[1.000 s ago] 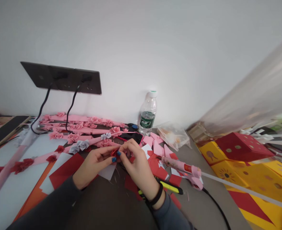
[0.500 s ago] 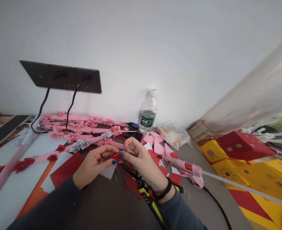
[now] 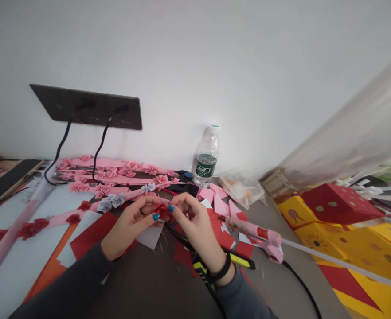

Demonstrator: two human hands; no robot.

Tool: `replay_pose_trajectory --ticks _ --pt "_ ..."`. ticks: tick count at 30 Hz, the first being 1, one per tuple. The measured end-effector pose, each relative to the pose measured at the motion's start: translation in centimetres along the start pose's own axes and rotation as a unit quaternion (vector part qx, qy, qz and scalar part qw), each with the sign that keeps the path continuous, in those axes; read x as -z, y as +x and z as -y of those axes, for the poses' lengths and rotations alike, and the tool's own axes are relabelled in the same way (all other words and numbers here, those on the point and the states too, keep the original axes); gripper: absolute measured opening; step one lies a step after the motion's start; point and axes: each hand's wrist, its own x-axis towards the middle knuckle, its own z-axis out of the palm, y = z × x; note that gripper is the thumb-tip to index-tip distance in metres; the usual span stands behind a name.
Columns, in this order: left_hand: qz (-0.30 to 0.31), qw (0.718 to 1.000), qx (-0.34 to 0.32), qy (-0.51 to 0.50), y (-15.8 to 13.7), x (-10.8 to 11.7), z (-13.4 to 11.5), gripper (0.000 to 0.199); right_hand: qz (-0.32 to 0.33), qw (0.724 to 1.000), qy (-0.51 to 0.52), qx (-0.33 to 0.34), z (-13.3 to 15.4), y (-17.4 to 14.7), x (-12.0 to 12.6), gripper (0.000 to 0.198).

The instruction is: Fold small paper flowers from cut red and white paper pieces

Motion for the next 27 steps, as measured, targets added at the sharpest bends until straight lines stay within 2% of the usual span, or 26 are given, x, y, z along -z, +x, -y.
replay_pose_trajectory --ticks 5,10,13,18,23,27 --pt "-0.014 1.0 -0.002 0.024 0.02 -0.09 0.17 0.033 0.008 0.997 -0.078 0.025 0.19 -0.02 -0.17 0.021" --pt "-0.022 0.997 -0.036 0.063 0.21 -0.15 0.4 0.023 0.044 0.999 0.003 -0.024 0.19 -0.08 -0.66 0.033" --pt "-0.026 0.998 -0.033 0.056 0.21 -0.12 0.4 0.022 0.045 0.998 0.01 -0.038 -0.02 0.01 -0.59 0.036" --pt "-0.029 0.998 -0.012 0.063 0.04 -0.08 0.19 0.03 0.014 0.998 -0.051 0.024 -0.15 0.03 -0.15 0.017" --pt "-0.037 0.996 -0.002 0.085 0.12 -0.03 0.22 0.034 0.023 0.989 -0.127 0.074 -0.05 -0.01 -0.1 0.005" --pt "-0.059 0.988 -0.035 0.138 0.14 0.29 0.17 0.022 0.015 0.983 -0.157 0.089 0.18 0.08 -0.09 0.005"
